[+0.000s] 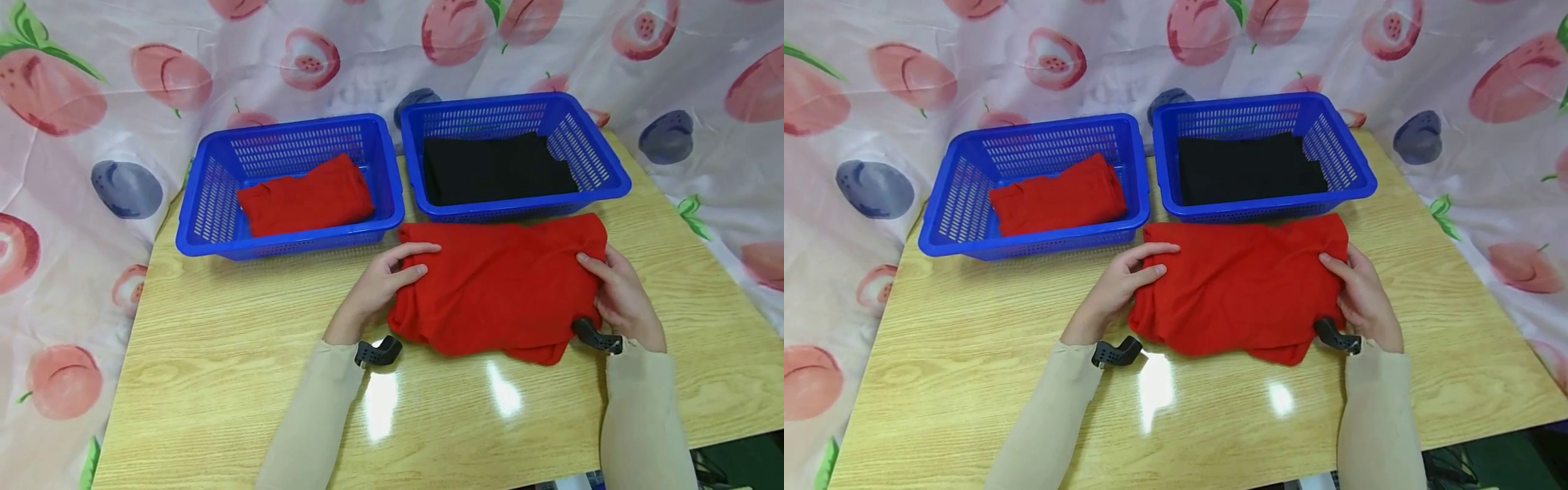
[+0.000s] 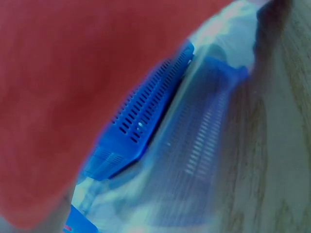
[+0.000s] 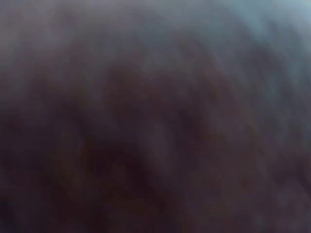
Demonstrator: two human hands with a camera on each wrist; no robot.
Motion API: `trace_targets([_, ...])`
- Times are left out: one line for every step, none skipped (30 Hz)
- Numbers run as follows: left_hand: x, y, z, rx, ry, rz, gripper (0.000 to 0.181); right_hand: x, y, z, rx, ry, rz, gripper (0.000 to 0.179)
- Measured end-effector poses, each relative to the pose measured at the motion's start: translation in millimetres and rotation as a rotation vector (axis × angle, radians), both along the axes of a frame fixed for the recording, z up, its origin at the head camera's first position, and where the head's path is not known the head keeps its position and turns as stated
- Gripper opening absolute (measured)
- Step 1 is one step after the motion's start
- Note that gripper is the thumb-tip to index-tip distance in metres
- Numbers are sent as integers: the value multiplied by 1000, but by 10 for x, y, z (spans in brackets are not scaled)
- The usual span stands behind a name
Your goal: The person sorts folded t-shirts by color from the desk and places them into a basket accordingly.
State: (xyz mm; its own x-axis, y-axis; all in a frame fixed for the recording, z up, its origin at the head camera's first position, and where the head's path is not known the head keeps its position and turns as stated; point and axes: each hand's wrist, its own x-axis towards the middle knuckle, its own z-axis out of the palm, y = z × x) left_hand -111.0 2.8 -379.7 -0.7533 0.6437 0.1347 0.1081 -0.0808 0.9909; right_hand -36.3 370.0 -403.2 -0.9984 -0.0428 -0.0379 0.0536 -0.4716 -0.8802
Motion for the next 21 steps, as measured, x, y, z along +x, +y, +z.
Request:
trace_targets([-16,2,-33,14,-5,-1,31,-2,-4,2,-11,7,3,28])
trace_targets([-32,1,-63,26,-13,-2,31,-3,-9,4,-24,16,8,28])
trace_targets([-49,2,-97,38,-22,-3,31,-7,-15,2,-36,24,9,28])
trace_targets([-65,3,-130,48,-29,-6,31,-11,-22,0,-43,30,8,28])
trace_targets([-65,0,-124,54,-38,-7,31,-15,-29,-1,-48,37,7,29])
trace_targets([-65,-2,-118,58,-44,-9,31,-18,-36,-2,-55,42,8,29])
trace_targets([-65,-5,-115,64,-51,-10,31,-20,-40,-4,-58,45,7,29])
trace_targets([-64,-8,-110,68,-56,-12,31,-22,-42,-5,-62,49,8,30])
trace_targets([-64,-10,-104,70,-58,-13,31,-24,-44,-7,-67,53,5,30])
trace_targets([-63,-13,-97,71,-60,-15,31,-26,-45,-10,-79,57,4,29])
trace_targets([-61,-16,-90,69,-60,-13,31,-29,-47,-11,-90,63,2,29])
trace_targets([-57,-19,-78,70,-65,-15,31,-31,-47,-12,-100,68,2,29])
trace_targets([-52,-22,-62,68,-70,-15,31,-32,-47,-13,-109,73,-1,29])
trace_targets([-45,-24,-42,65,-72,-14,31,-32,-47,-14,-118,76,-3,29])
trace_targets([-34,-27,-15,61,-71,-14,30,-32,-48,-13,-127,77,-7,29])
trace_targets([-22,-28,15,59,-68,-15,30,-30,-46,-12,-135,79,-5,29])
trace_targets([-8,-29,49,57,-64,-16,30,-27,-47,-8,-136,78,-7,29])
trace_targets([8,-29,87,53,-58,-17,30,-24,-46,-6,-134,79,-8,29])
trace_targets([24,-30,122,50,-50,-18,30,-20,-45,-3,-131,79,-13,29])
trace_targets([38,-28,154,46,-37,-18,30,-16,-44,0,-132,80,-15,29])
trace_targets([50,-27,181,44,-26,-18,31,-13,-44,4,-132,83,-17,28])
